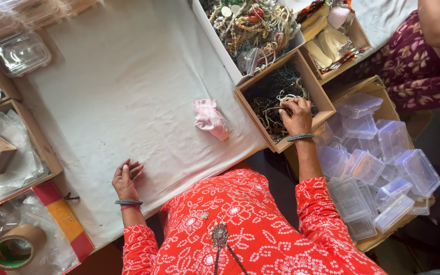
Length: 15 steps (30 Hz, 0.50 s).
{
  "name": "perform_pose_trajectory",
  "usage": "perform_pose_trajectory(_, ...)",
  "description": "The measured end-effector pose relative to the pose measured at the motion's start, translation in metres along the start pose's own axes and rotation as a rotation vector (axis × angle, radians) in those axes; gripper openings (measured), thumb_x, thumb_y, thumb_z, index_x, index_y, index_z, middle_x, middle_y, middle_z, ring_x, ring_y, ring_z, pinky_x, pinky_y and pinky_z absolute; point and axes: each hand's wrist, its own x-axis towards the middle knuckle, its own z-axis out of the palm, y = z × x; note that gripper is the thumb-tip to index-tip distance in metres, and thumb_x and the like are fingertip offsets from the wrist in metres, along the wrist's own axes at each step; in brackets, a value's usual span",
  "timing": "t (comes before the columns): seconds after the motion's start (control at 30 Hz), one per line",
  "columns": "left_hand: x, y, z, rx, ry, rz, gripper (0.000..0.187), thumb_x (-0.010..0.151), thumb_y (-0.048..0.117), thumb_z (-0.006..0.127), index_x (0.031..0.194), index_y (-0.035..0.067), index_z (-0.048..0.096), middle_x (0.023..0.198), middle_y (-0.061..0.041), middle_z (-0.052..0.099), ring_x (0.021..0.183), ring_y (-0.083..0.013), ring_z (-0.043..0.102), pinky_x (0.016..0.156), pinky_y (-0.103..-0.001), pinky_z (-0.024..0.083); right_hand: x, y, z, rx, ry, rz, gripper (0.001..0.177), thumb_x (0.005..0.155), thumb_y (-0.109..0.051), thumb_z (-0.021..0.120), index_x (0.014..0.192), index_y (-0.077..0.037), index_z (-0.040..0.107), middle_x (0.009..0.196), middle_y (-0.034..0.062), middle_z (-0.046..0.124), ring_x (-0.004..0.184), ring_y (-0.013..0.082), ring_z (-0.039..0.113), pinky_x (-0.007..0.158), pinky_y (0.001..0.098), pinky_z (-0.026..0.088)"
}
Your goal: The person wipes a dark-colored necklace with a pink cloth, then places it into a small clear plastic bag. They tie the bag and place it into a small beige drawstring pouch. Finally, they wipe a small plastic container with the cloth and place the pouch inside the container.
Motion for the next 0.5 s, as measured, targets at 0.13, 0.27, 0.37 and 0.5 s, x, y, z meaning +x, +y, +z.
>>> perform_pose_trajectory(0.13,-0.002,0.001,0.000,0.000,-0.004,-0.002,0.031,0.110,0.020,0.051,0.132,0.000,0.060,0.112,-0.013,0.073,0.093,-0.0207,0.074,0.073,-0.028,0.058,0.002,0.016,0.013,-0.085,0.005,-0.015,0.021,0.080,-0.017,0.087,0.099,-0.016,0.080,0.111,0.0056,0.067,0.112,0.0256,0.056,0.101,0.0406,0.052)
perform_pose_trajectory(0.27,-0.001,0.003,0.002,0.002,0.002,-0.004,0.031,0.110,0.020,0.051,0.132,0.000,0.061,0.112,-0.013,0.073,0.092,-0.0205,0.075,0.072,-0.027,0.059,0.012,0.029,0.004,0.060,0.028,0.043,0.009,0.091,-0.014,0.080,0.098,-0.013,0.075,0.106,0.0049,0.072,0.103,0.0208,0.065,0.089,0.0356,0.059)
perform_pose_trajectory(0.37,-0.001,0.003,0.002,0.007,0.003,-0.007,0.031,0.110,0.020,0.051,0.133,0.001,0.061,0.112,-0.013,0.073,0.092,-0.0203,0.074,0.071,-0.027,0.059,0.018,0.012,-0.033,0.353,0.025,0.109,0.008,0.098,-0.007,0.074,0.105,-0.009,0.071,0.103,0.0051,0.074,0.093,0.0142,0.070,0.081,0.0287,0.061)
perform_pose_trajectory(0.5,-0.002,0.004,0.002,0.014,0.008,-0.021,0.031,0.110,0.020,0.051,0.132,0.001,0.061,0.112,-0.013,0.073,0.092,-0.0204,0.075,0.071,-0.027,0.058,0.034,-0.025,-0.099,0.540,0.046,0.073,0.009,0.098,-0.004,0.072,0.107,-0.007,0.070,0.101,0.0052,0.075,0.089,0.0106,0.071,0.079,0.0262,0.061)
